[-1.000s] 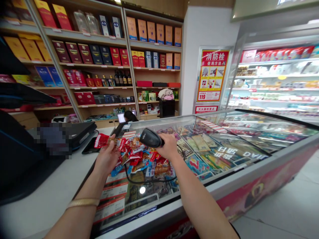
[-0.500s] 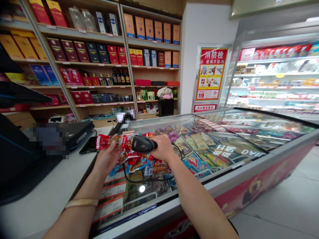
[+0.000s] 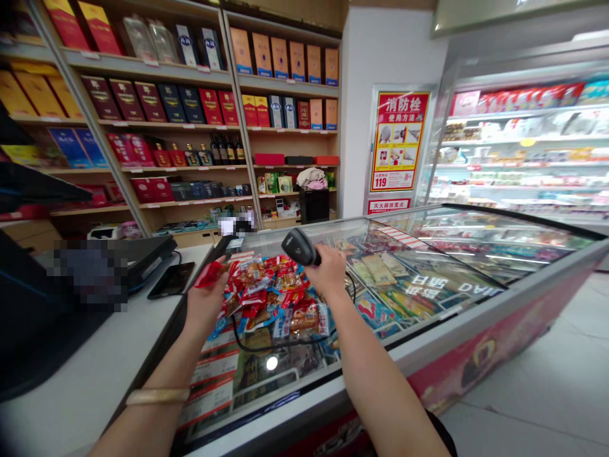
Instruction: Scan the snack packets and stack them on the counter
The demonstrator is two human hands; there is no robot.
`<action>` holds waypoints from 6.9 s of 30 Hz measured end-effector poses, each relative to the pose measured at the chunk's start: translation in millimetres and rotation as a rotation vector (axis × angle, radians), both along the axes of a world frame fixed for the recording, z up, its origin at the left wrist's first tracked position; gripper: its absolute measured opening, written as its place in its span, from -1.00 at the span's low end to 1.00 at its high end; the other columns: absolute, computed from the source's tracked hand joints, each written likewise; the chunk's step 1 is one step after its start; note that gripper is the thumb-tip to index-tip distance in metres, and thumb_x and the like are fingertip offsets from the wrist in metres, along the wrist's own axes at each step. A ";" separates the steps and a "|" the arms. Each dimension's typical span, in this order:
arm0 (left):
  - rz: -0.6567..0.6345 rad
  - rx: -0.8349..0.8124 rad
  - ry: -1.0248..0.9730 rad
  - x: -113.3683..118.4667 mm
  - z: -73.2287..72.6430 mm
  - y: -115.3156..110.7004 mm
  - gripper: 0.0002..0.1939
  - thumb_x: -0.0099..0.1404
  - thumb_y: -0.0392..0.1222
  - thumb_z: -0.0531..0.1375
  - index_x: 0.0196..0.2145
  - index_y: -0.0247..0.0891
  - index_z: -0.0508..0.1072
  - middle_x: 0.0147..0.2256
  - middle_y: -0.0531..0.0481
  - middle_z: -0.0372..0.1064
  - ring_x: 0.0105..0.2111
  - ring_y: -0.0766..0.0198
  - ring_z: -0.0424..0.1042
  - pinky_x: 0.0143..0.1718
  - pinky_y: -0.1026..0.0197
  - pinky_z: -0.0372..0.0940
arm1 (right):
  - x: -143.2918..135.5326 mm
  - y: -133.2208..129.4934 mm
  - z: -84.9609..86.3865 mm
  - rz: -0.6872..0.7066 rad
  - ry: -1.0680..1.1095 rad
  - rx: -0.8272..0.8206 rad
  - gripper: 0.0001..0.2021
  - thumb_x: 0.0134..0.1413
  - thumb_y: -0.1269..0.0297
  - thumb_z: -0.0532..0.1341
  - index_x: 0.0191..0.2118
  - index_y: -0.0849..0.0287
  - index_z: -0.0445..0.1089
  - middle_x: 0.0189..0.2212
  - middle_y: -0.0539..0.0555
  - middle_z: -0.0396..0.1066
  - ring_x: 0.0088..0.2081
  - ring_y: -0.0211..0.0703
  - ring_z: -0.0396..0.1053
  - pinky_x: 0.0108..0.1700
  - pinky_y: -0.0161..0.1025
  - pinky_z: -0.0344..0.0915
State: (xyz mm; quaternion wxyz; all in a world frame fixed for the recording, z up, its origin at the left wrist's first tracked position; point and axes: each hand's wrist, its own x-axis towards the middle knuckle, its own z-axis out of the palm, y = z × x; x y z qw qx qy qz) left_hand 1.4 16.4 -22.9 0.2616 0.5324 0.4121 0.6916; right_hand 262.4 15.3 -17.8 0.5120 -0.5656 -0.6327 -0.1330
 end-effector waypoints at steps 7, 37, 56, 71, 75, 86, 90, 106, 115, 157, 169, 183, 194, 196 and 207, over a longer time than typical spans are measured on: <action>0.209 -0.230 1.144 40.6 11.8 -0.6 -0.40 0.24 -0.14 0.13 0.25 -0.04 0.30 0.31 -0.21 0.07 0.33 -0.29 -0.06 0.22 -0.44 -0.11 | 31.5 9.9 -1.0 -0.338 0.265 -0.129 -0.73 0.02 0.13 0.22 -0.21 0.17 0.48 -0.30 0.16 0.54 -0.24 0.03 0.43 -0.22 -0.22 0.14; 0.438 -0.436 1.161 -23.5 9.8 -3.6 -0.13 0.21 0.18 0.12 0.35 -0.33 0.07 0.25 -0.41 0.13 0.22 -0.16 0.21 0.14 -0.12 0.17 | 21.2 15.0 -5.8 -0.261 0.204 -0.213 -0.73 -0.01 0.16 0.28 -0.16 0.11 0.48 -0.26 0.12 0.54 -0.16 0.06 0.45 -0.17 -0.19 0.20; 0.289 -0.300 0.610 -52.2 -14.8 -11.0 -0.14 -0.07 -0.23 0.35 0.21 -0.19 0.22 0.12 -0.25 0.27 -0.34 0.23 0.50 -0.15 0.08 0.42 | 9.3 11.0 -10.3 -0.178 0.091 -0.117 -0.71 -0.01 0.14 0.25 -0.17 0.14 0.50 -0.25 0.13 0.54 -0.22 0.02 0.46 -0.22 -0.23 0.20; 0.121 -0.306 -0.272 -47.2 -0.4 -18.6 -0.56 -0.09 -0.15 0.30 -0.18 -0.21 0.42 -0.39 0.07 0.44 -0.52 0.33 0.41 -0.54 0.28 0.36 | 3.4 8.1 -8.7 -0.106 0.049 -0.077 -0.71 -0.07 0.22 0.23 -0.18 0.16 0.50 -0.30 0.14 0.54 -0.21 0.04 0.46 -0.18 -0.20 0.21; 0.112 -0.266 -0.154 -48.7 -6.0 -16.1 -0.50 -0.18 -0.22 0.35 -0.19 -0.24 0.44 -0.36 0.02 0.47 -0.45 0.30 0.46 -0.45 0.29 0.37 | 0.6 6.3 -7.6 -0.028 0.003 -0.042 -0.73 -0.10 0.24 0.23 -0.22 0.17 0.49 -0.28 0.15 0.55 -0.20 0.03 0.46 -0.15 -0.19 0.23; 0.055 -0.210 -0.421 -44.2 6.0 -23.3 -0.57 -0.29 -0.17 0.45 -0.39 -0.30 0.49 -0.40 0.02 0.48 -0.42 0.30 0.45 -0.37 0.23 0.43 | -8.9 2.4 -5.5 0.249 -0.170 -0.080 -0.61 -0.11 0.25 0.30 -0.07 0.12 0.48 -0.20 0.10 0.55 -0.16 -0.03 0.45 -0.09 -0.20 0.19; 0.014 -0.216 -0.428 -44.6 8.0 -25.0 -0.55 -0.31 -0.14 0.47 -0.41 -0.31 0.49 -0.37 0.01 0.47 -0.42 0.31 0.43 -0.45 0.28 0.39 | -14.2 -2.0 -1.8 0.299 -0.292 -0.113 -0.74 -0.14 0.28 0.28 -0.23 0.14 0.53 -0.32 0.08 0.55 -0.23 -0.06 0.43 -0.15 -0.20 0.12; 0.109 -0.211 -0.177 -37.0 7.2 -28.2 -0.57 -0.25 -0.06 0.43 -0.38 -0.32 0.52 -0.46 0.01 0.46 -0.49 0.29 0.39 -0.48 0.26 0.35 | -29.4 -14.8 4.5 0.399 -0.429 -0.207 -0.73 -0.19 0.28 0.32 -0.24 0.09 0.52 -0.29 0.04 0.56 -0.18 -0.10 0.44 -0.13 -0.20 0.07; 0.118 -0.205 -0.179 -38.0 7.1 -28.6 -0.56 -0.24 -0.06 0.43 -0.38 -0.33 0.52 -0.46 0.03 0.44 -0.51 0.34 0.35 -0.47 0.27 0.34 | -27.8 -11.0 -0.3 0.395 -0.423 -0.165 -0.75 -0.18 0.24 0.31 -0.27 0.10 0.52 -0.33 0.06 0.55 -0.25 -0.08 0.44 -0.17 -0.19 0.05; 0.985 -0.603 0.909 -167.5 6.9 -35.8 -0.48 0.07 0.03 0.18 -0.05 -0.26 0.51 0.12 -0.36 0.21 0.08 -0.35 0.24 -0.04 -0.22 0.25 | -20.5 0.3 -10.5 0.405 -0.270 -0.174 -0.81 -0.12 0.29 0.32 -0.28 0.11 0.51 -0.30 0.06 0.56 -0.23 -0.06 0.46 -0.17 -0.22 0.17; 0.148 -0.394 1.153 -50.9 -2.5 -15.6 -0.38 -0.04 0.02 0.31 0.02 -0.17 0.46 -0.04 -0.20 0.48 -0.05 -0.05 0.46 -0.05 0.05 0.31 | -21.0 0.0 -11.4 0.400 -0.273 -0.179 -0.76 -0.10 0.27 0.32 -0.22 0.10 0.52 -0.29 0.07 0.56 -0.19 -0.03 0.47 -0.12 -0.18 0.18; 0.257 -0.400 0.848 -35.4 -10.1 -23.9 -0.71 0.22 -0.05 0.07 -0.20 -0.20 0.48 -0.32 -0.08 0.53 -0.36 0.12 0.48 -0.35 0.19 0.25 | -21.4 -0.4 -8.4 0.388 -0.292 -0.192 -0.74 -0.15 0.26 0.33 -0.23 0.11 0.52 -0.26 0.08 0.56 -0.18 -0.01 0.47 -0.18 -0.19 0.15; 0.135 -0.412 0.267 -32.8 -7.9 -29.0 -0.53 -0.06 0.11 0.29 -0.27 -0.29 0.52 -0.54 0.03 0.45 -0.55 0.22 0.39 -0.51 0.23 0.25 | -25.6 -2.4 -9.2 0.415 -0.336 -0.192 -0.74 -0.14 0.19 0.35 -0.25 0.09 0.51 -0.32 0.05 0.54 -0.21 -0.06 0.45 -0.19 -0.20 0.13; 0.148 -0.389 0.290 -32.5 -5.4 -30.4 -0.54 -0.08 0.08 0.30 -0.27 -0.28 0.51 -0.52 0.03 0.45 -0.53 0.22 0.39 -0.49 0.23 0.26 | -26.2 -3.1 -9.2 0.425 -0.347 -0.191 -0.74 -0.14 0.21 0.34 -0.23 0.09 0.51 -0.31 0.05 0.54 -0.20 -0.07 0.45 -0.17 -0.20 0.13; 0.218 -0.164 0.451 -25.2 -10.0 -27.1 -0.77 -0.02 -0.07 0.22 -0.42 -0.16 0.28 -0.45 0.08 0.37 -0.40 0.23 0.39 -0.30 0.23 0.29 | -30.8 -7.3 -7.8 0.446 -0.312 -0.156 -0.74 -0.11 0.25 0.31 -0.21 0.09 0.52 -0.29 0.07 0.54 -0.18 -0.06 0.45 -0.15 -0.19 0.15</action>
